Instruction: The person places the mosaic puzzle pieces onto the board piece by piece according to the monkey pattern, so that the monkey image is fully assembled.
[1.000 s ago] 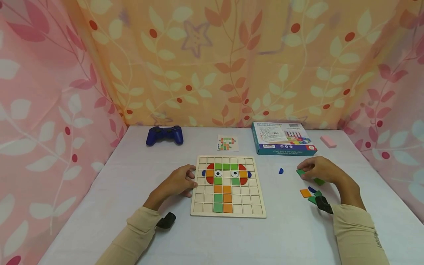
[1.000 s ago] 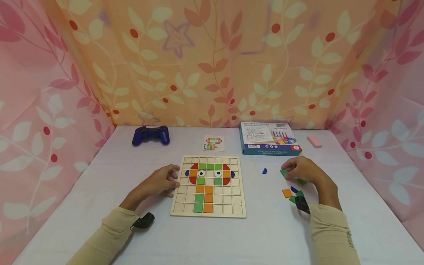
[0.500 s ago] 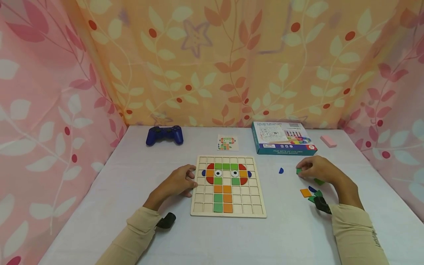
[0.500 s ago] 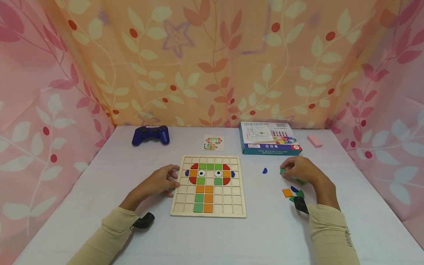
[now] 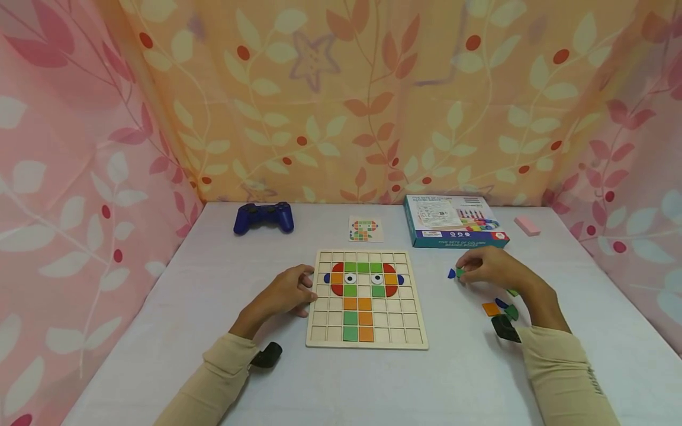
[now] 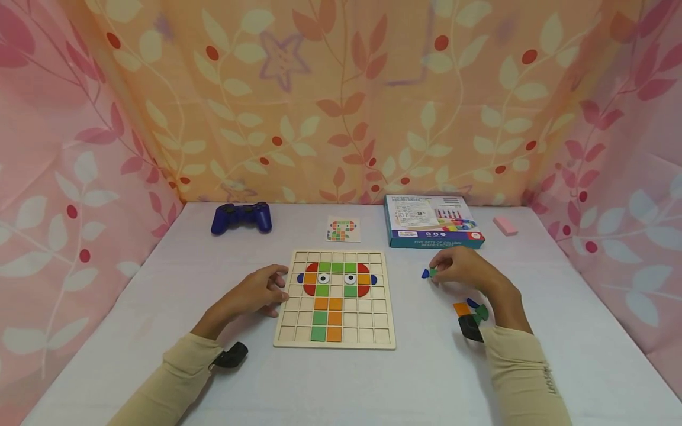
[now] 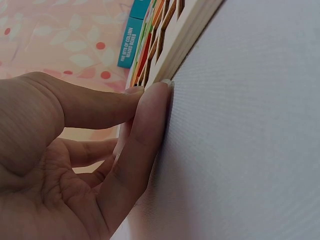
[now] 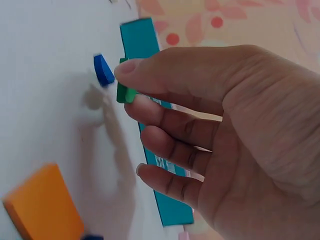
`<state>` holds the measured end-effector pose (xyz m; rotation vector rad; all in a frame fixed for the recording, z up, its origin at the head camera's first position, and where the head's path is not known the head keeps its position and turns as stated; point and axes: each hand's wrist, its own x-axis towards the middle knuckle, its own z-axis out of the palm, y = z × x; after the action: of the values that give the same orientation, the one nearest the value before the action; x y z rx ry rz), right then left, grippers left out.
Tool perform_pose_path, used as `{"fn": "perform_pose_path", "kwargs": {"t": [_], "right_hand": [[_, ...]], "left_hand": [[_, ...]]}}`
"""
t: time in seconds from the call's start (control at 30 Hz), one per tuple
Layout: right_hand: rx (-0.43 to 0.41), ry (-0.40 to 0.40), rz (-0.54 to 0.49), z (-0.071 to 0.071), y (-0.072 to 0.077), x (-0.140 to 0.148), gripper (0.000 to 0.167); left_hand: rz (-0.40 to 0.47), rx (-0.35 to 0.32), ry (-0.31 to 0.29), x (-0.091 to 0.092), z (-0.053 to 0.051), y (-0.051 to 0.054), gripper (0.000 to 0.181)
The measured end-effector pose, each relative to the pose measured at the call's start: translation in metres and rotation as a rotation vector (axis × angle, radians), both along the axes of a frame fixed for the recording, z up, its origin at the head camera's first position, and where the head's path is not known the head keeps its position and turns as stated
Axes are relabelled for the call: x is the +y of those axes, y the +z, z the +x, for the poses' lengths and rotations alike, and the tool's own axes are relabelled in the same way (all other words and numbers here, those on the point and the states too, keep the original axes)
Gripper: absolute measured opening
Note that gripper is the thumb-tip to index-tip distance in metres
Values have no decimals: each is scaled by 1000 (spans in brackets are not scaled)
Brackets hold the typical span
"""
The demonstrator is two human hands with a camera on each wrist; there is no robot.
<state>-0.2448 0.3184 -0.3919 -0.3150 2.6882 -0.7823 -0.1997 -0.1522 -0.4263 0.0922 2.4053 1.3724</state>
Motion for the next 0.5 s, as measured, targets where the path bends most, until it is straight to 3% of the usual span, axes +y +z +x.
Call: {"fn": "perform_pose_path", "kwargs": {"t": [0.2,0.5], "right_hand": [[-3,63,-23,-1,-3,-29,34],[-35,190,-101,10,-2,-80,25]], "left_hand": [[8,3,-1,0,0,-1,66],[17,3,-2,0,0,0,65]]}}
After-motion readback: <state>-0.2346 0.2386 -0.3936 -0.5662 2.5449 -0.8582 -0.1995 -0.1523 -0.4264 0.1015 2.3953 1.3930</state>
